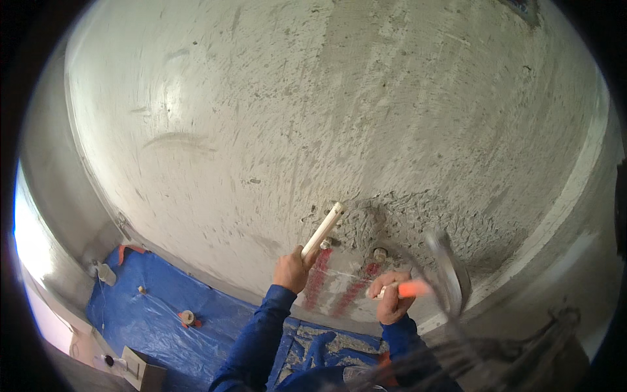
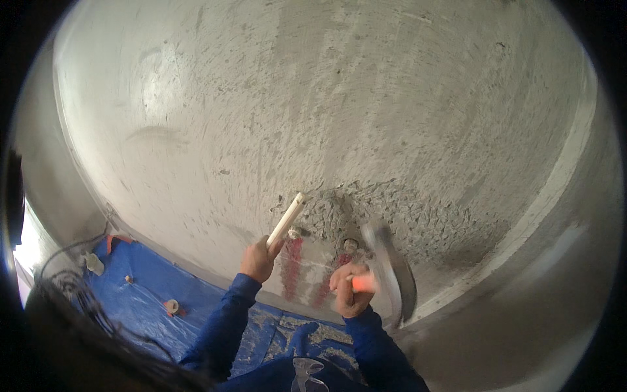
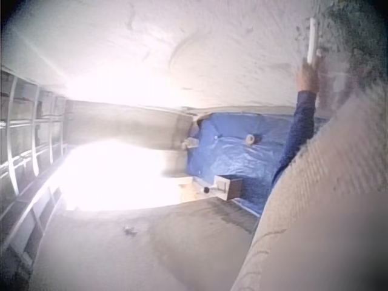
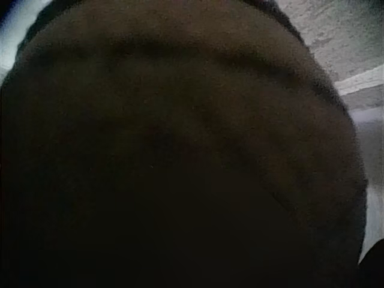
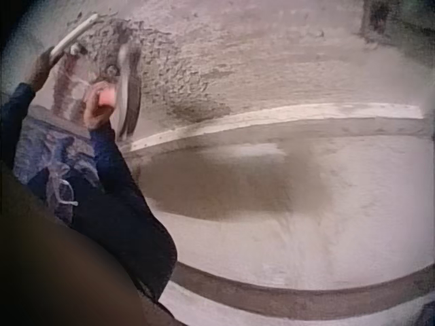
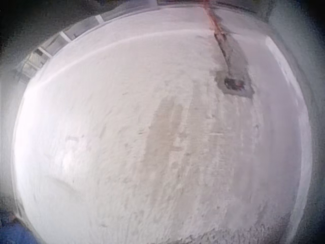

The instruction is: The person uses a hammer and a white cylindrical tool to repeatedly strike a concrete wall, creating chips and debris. The person works on multiple spots along the wall, moving the tool and hammer between locations.

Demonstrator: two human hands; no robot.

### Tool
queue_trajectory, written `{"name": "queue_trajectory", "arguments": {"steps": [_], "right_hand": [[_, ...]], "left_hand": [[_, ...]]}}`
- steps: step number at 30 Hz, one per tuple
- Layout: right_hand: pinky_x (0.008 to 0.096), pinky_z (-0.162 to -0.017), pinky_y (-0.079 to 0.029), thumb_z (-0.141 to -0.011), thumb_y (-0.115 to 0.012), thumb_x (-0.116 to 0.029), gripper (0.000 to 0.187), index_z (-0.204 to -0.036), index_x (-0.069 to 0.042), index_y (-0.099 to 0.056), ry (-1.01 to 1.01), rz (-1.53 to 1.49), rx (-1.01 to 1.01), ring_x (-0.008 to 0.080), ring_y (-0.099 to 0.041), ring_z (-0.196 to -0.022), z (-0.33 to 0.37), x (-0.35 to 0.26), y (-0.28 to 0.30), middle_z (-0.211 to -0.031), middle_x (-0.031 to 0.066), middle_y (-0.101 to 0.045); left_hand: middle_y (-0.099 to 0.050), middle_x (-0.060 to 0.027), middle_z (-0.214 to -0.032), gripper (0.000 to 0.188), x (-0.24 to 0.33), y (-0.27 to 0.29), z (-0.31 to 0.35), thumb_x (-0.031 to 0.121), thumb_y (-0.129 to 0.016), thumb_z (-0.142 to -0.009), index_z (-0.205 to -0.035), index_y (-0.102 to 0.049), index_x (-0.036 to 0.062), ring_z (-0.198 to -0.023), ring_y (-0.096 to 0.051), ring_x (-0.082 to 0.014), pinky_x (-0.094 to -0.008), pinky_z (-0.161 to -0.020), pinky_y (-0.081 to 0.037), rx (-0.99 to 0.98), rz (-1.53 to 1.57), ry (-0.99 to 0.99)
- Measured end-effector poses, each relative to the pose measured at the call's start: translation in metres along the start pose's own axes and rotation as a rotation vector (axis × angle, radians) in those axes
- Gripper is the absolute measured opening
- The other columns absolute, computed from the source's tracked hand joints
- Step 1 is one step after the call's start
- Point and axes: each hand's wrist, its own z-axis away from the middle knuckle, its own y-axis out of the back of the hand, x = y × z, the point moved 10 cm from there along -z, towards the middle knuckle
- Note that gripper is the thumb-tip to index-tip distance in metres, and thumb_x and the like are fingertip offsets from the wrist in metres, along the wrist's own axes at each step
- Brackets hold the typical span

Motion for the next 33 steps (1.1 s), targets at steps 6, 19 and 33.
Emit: {"name": "queue_trajectory", "arguments": {"steps": [6, 19, 33], "right_hand": [[0.0302, -0.049, -0.044, -0.101, -0.065, -0.032, 0.029, -0.094, -0.004, -0.060, -0.081, 0.595, -0.105, 0.0131, -0.058, -0.057, -0.002, 0.025, -0.002, -0.067, 0.0055, -0.059], [0.0409, -0.063, -0.051, -0.101, -0.063, -0.037, 0.034, -0.107, -0.004, -0.064, -0.259, 0.475, -0.171, 0.0270, -0.064, -0.066, -0.012, 0.037, 0.008, -0.076, 0.0120, -0.066], [0.0316, -0.052, -0.046, -0.100, -0.066, -0.031, 0.033, -0.086, -0.004, -0.054, 0.150, -0.008, -0.006, 0.0135, -0.059, -0.061, -0.004, -0.036, -0.029, -0.070, 0.0106, -0.060]], "left_hand": [[-0.067, -0.0290, -0.079, 0.062, -0.003, -0.008, 0.000, 0.058, -0.052, -0.101, -0.103, -0.067, -0.0023, -0.080, -0.067, -0.0505, -0.0551, -0.069, -0.052, 0.024, 0.095, 0.029], [-0.067, -0.0298, -0.081, 0.066, -0.010, -0.020, 0.005, 0.061, -0.049, -0.102, -0.105, -0.067, -0.0022, -0.082, -0.066, -0.0508, -0.0556, -0.072, -0.051, 0.036, 0.049, 0.121], [-0.068, -0.0301, -0.084, 0.069, 0.002, -0.036, 0.011, 0.063, -0.047, -0.102, -0.104, -0.065, -0.0044, -0.084, -0.067, -0.0502, -0.0540, -0.074, -0.052, -0.014, 0.205, 0.121]]}}
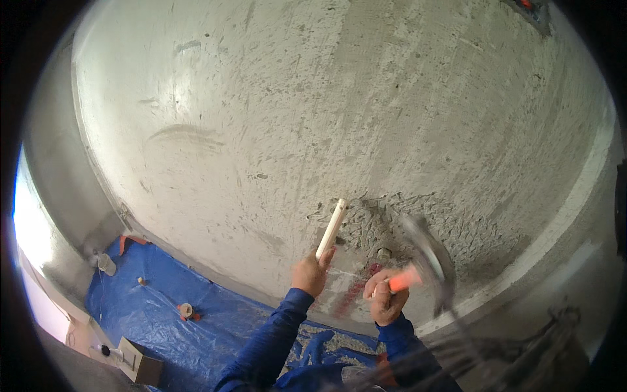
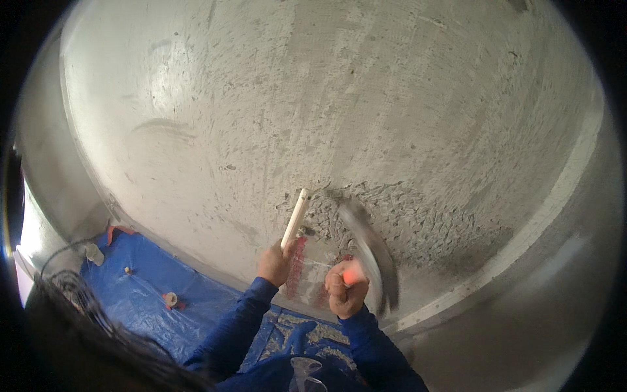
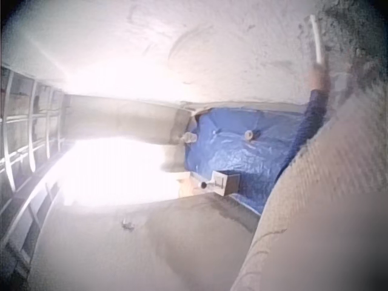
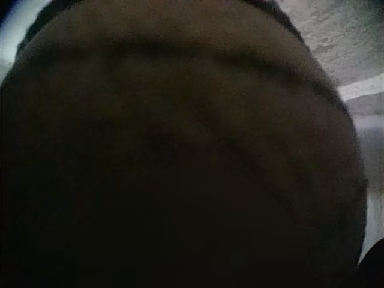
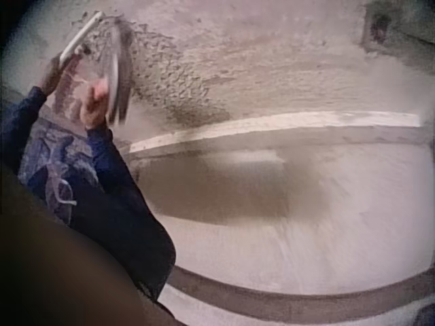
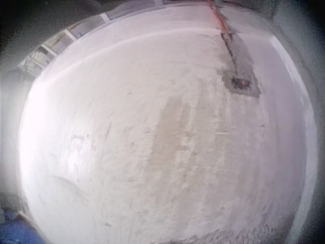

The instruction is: The person uses a hammer and a white cylindrical tool to repeatedly strike a concrete wall, creating chips and debris. The person works on multiple spots along the wall, moving the tool and hammer between locations.

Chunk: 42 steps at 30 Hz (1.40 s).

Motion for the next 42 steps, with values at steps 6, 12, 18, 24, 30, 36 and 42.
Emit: {"name": "queue_trajectory", "arguments": {"steps": [6, 12, 18, 24, 30, 36, 42], "right_hand": [[0.0315, -0.051, -0.046, -0.102, -0.062, -0.037, 0.035, -0.095, -0.004, -0.058, -0.521, 0.538, 0.033, 0.0144, -0.054, -0.054, 0.008, 0.040, -0.001, -0.064, 0.0056, -0.057], [0.0290, -0.045, -0.042, -0.105, -0.057, -0.033, 0.032, -0.093, -0.004, -0.057, -0.128, 0.397, 0.029, 0.0108, -0.050, -0.047, 0.009, 0.008, -0.018, -0.057, 0.0017, -0.053], [0.0301, -0.046, -0.043, -0.105, -0.057, -0.036, 0.036, -0.089, -0.003, -0.057, -0.478, 0.319, 0.062, 0.0130, -0.051, -0.047, 0.015, 0.031, -0.016, -0.059, -0.0004, -0.053], [0.0284, -0.047, -0.043, -0.105, -0.057, -0.035, 0.036, -0.087, -0.003, -0.057, -0.565, 0.481, -0.067, 0.0104, -0.053, -0.050, 0.005, 0.051, -0.016, -0.058, 0.0003, -0.053], [0.0307, -0.045, -0.042, -0.103, -0.062, -0.038, 0.038, -0.097, -0.001, -0.058, -0.452, 0.288, -0.077, 0.0126, -0.052, -0.045, -0.005, 0.049, 0.006, -0.058, 0.0015, -0.054], [0.0310, -0.048, -0.044, -0.101, -0.062, -0.038, 0.039, -0.094, -0.001, -0.062, -0.704, 0.689, -0.295, 0.0153, -0.059, -0.051, 0.023, 0.075, 0.013, -0.069, 0.0088, -0.062], [0.0254, -0.046, -0.043, -0.104, -0.062, -0.031, 0.029, -0.107, -0.003, -0.057, -0.612, 0.377, -0.222, 0.0070, -0.053, -0.051, 0.022, 0.013, 0.007, -0.068, 0.0006, -0.056]], "left_hand": [[-0.068, -0.0310, -0.085, 0.069, -0.001, -0.002, -0.004, 0.062, -0.047, -0.102, -0.107, -0.063, -0.0056, -0.086, -0.068, -0.0496, -0.0543, -0.074, -0.051, -0.084, 0.052, -0.027], [-0.067, -0.0323, -0.086, 0.070, 0.002, -0.005, -0.001, 0.061, -0.047, -0.103, -0.109, -0.060, -0.0075, -0.089, -0.067, -0.0506, -0.0544, -0.077, -0.051, -0.119, 0.161, -0.074], [-0.063, -0.0212, -0.075, 0.073, -0.003, -0.011, -0.001, 0.065, -0.047, -0.101, -0.098, -0.062, -0.0058, -0.074, -0.066, -0.0359, -0.0465, -0.070, -0.049, -0.097, 0.208, -0.057], [-0.066, -0.0304, -0.085, 0.071, -0.008, -0.026, -0.002, 0.063, -0.045, -0.102, -0.105, -0.062, -0.0059, -0.087, -0.066, -0.0498, -0.0536, -0.075, -0.049, -0.118, 0.271, -0.012], [-0.055, -0.0063, -0.069, 0.068, 0.010, -0.025, 0.004, 0.065, -0.048, -0.101, -0.104, -0.059, -0.0022, -0.053, -0.056, -0.0194, -0.0371, -0.053, -0.047, -0.082, 0.311, 0.002], [-0.055, -0.0068, -0.069, 0.062, 0.000, -0.053, 0.027, 0.059, -0.048, -0.104, -0.113, -0.058, -0.0012, -0.055, -0.056, -0.0190, -0.0363, -0.048, -0.046, -0.202, 0.837, 0.285], [-0.065, -0.0238, -0.079, 0.050, -0.008, -0.010, 0.032, 0.048, -0.044, -0.108, -0.107, -0.055, -0.0002, -0.076, -0.065, -0.0457, -0.0504, -0.066, -0.049, -0.053, 0.207, 0.015]]}}
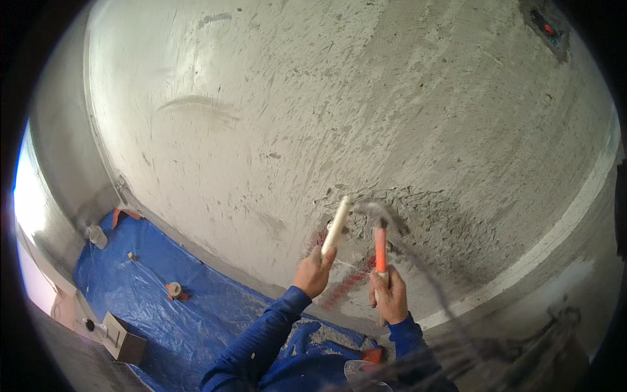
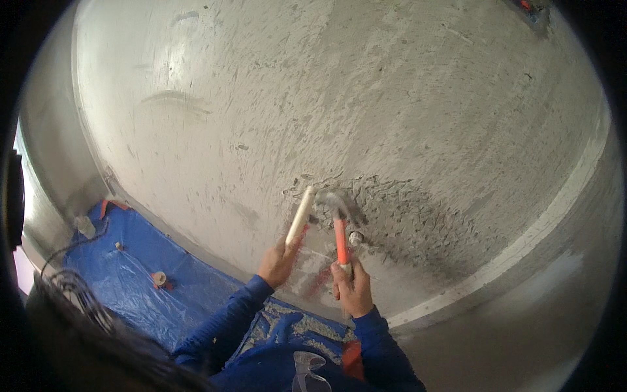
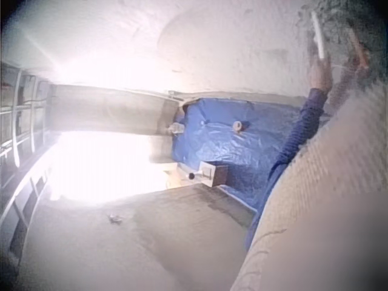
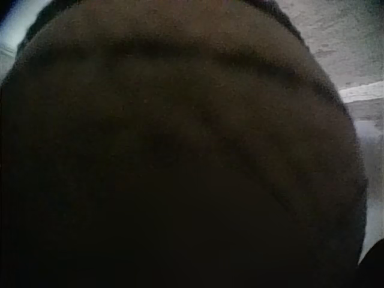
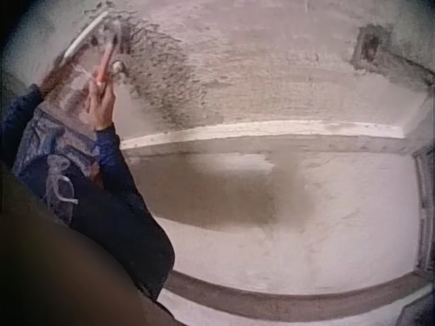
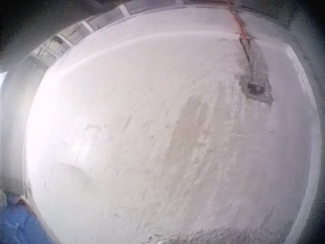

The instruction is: The person uses a hammer and a white cylindrical tool to repeatedly strike a concrete wall, creating chips and debris. The person works on multiple spots along the wall, moving the tool and hammer between locations.

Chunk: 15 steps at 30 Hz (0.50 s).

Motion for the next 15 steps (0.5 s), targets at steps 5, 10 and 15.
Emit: {"name": "queue_trajectory", "arguments": {"steps": [5, 10, 15], "right_hand": [[0.0257, -0.048, -0.044, -0.106, -0.056, -0.024, 0.022, -0.112, -0.003, -0.053, 0.239, 0.041, 0.106, 0.0078, -0.052, -0.053, 0.003, -0.104, 0.004, -0.069, 0.0024, -0.054], [0.0304, -0.053, -0.047, -0.104, -0.057, -0.021, 0.022, -0.113, -0.001, -0.053, 0.519, 0.072, 0.187, 0.0130, -0.056, -0.055, 0.014, -0.152, -0.006, -0.073, 0.0057, -0.057], [0.0369, -0.057, -0.051, -0.102, -0.063, -0.024, 0.026, -0.107, 0.000, -0.056, 0.285, 0.675, 0.236, 0.0214, -0.065, -0.062, -0.025, -0.113, -0.039, -0.073, 0.0088, -0.063]], "left_hand": [[-0.063, -0.0275, -0.080, 0.055, 0.026, -0.001, -0.010, 0.051, -0.043, -0.108, -0.103, -0.055, -0.0024, -0.079, -0.065, -0.0475, -0.0532, -0.070, -0.047, -0.011, 0.129, -0.110], [-0.055, -0.0067, -0.070, 0.056, 0.022, 0.004, -0.025, 0.056, -0.044, -0.107, -0.098, -0.057, 0.0016, -0.058, -0.054, -0.0174, -0.0371, -0.054, -0.044, -0.067, 0.212, -0.052], [-0.050, 0.0004, -0.070, 0.052, 0.012, -0.013, -0.026, 0.056, -0.045, -0.107, -0.101, -0.055, 0.0055, -0.051, -0.045, -0.0097, -0.0298, -0.046, -0.039, -0.234, 0.580, 0.004]]}}
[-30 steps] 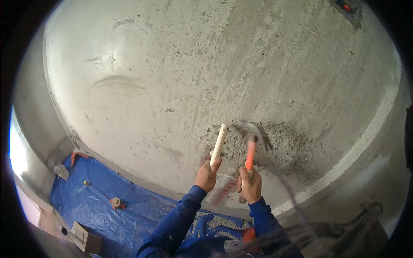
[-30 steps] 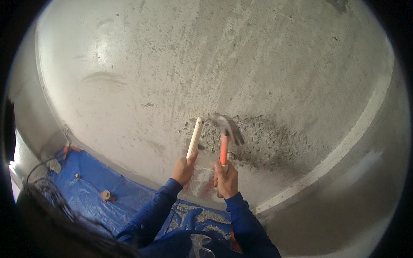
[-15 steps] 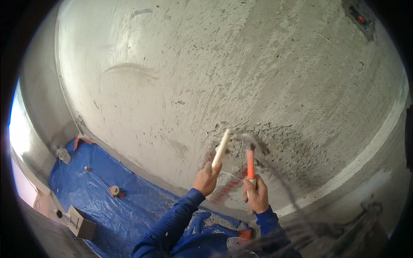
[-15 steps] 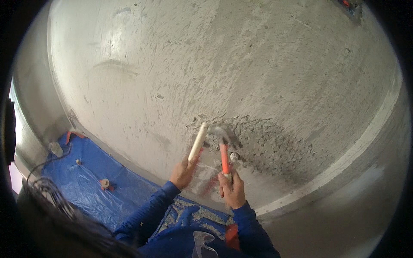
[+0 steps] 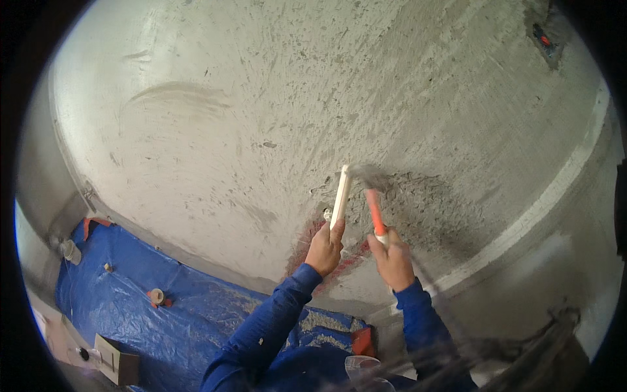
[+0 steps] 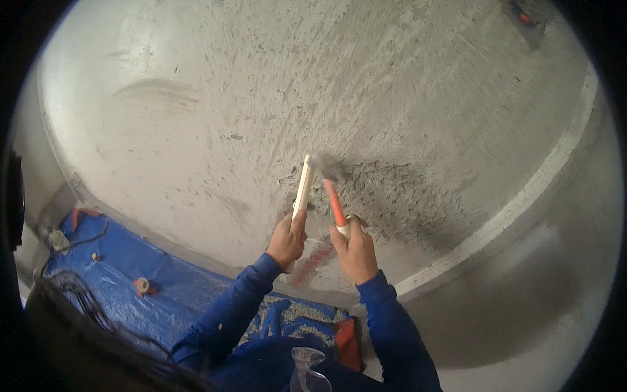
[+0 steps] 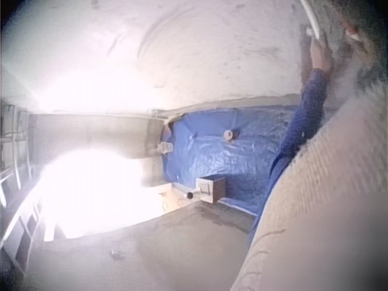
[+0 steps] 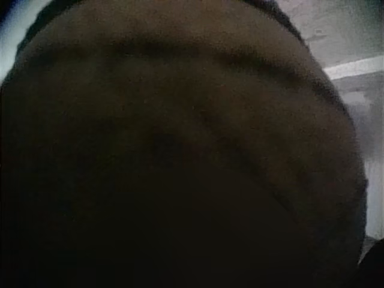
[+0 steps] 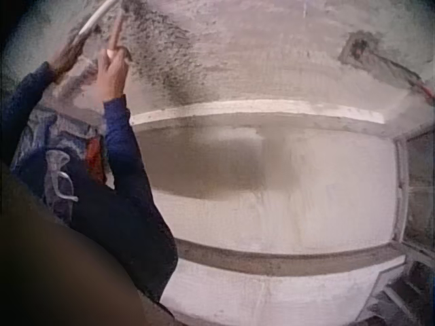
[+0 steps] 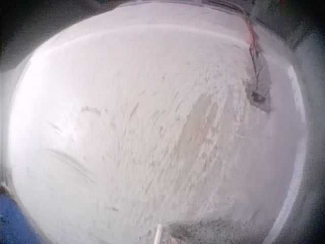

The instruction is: The person uses a hammer and a white cylindrical tool to repeatedly strike a concrete wall, creating chips and debris. The person works on multiple spots along the wall, moving the tool and hammer between locations.

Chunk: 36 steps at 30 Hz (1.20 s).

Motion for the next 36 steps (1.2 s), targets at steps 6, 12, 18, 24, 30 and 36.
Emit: {"name": "queue_trajectory", "arguments": {"steps": [6, 12, 18, 24, 30, 36], "right_hand": [[0.0322, -0.052, -0.049, -0.102, -0.063, -0.021, 0.023, -0.104, 0.000, -0.056, -0.147, -0.304, 0.189, 0.0135, -0.062, -0.058, 0.021, 0.002, 0.003, -0.070, 0.0083, -0.062], [0.0374, -0.064, -0.054, -0.101, -0.064, -0.024, 0.029, -0.113, 0.003, -0.061, -0.241, 0.095, 0.037, 0.0263, -0.071, -0.070, 0.033, 0.017, -0.037, -0.079, 0.0146, -0.070], [0.0394, -0.065, -0.054, -0.098, -0.068, -0.029, 0.033, -0.107, 0.002, -0.062, -0.141, 0.005, 0.193, 0.0322, -0.073, -0.075, 0.033, -0.003, -0.028, -0.082, 0.0219, -0.069], [0.0422, -0.061, -0.053, -0.098, -0.066, -0.030, 0.033, -0.105, 0.002, -0.061, -0.225, 0.189, 0.070, 0.0364, -0.073, -0.072, 0.020, -0.001, -0.029, -0.079, 0.0221, -0.069], [0.0459, -0.058, -0.053, -0.097, -0.067, -0.036, 0.038, -0.099, 0.001, -0.060, -0.120, 0.142, 0.068, 0.0416, -0.071, -0.069, 0.030, 0.009, -0.051, -0.073, 0.0215, -0.068], [0.0433, -0.061, -0.054, -0.097, -0.069, -0.035, 0.040, -0.108, 0.003, -0.062, -0.116, 0.009, 0.138, 0.0369, -0.073, -0.072, 0.042, 0.023, -0.049, -0.076, 0.0229, -0.069]], "left_hand": [[-0.057, -0.0102, -0.074, 0.059, 0.001, 0.003, -0.001, 0.057, -0.044, -0.106, -0.099, -0.056, -0.0004, -0.063, -0.056, -0.0220, -0.0363, -0.059, -0.045, 0.016, -0.063, -0.020], [-0.059, -0.0102, -0.073, 0.059, -0.012, 0.017, -0.001, 0.055, -0.043, -0.107, -0.093, -0.056, -0.0010, -0.067, -0.059, -0.0220, -0.0375, -0.062, -0.047, -0.089, -0.030, 0.024], [-0.051, -0.0028, -0.067, 0.058, -0.010, 0.023, -0.005, 0.056, -0.043, -0.107, -0.090, -0.055, 0.0019, -0.061, -0.051, -0.0154, -0.0339, -0.057, -0.044, -0.084, 0.023, -0.048], [-0.050, -0.0012, -0.066, 0.059, -0.022, 0.018, -0.002, 0.060, -0.044, -0.105, -0.084, -0.052, 0.0051, -0.056, -0.047, -0.0130, -0.0317, -0.052, -0.040, -0.132, 0.137, 0.086], [-0.045, 0.0006, -0.062, 0.060, -0.025, 0.024, -0.006, 0.062, -0.044, -0.104, -0.082, -0.051, 0.0066, -0.051, -0.046, -0.0106, -0.0292, -0.046, -0.037, -0.152, 0.149, 0.075], [-0.040, 0.0025, -0.059, 0.056, -0.022, 0.022, 0.001, 0.062, -0.045, -0.104, -0.083, -0.051, 0.0100, -0.043, -0.038, -0.0089, -0.0277, -0.038, -0.031, -0.121, 0.194, 0.103]]}}
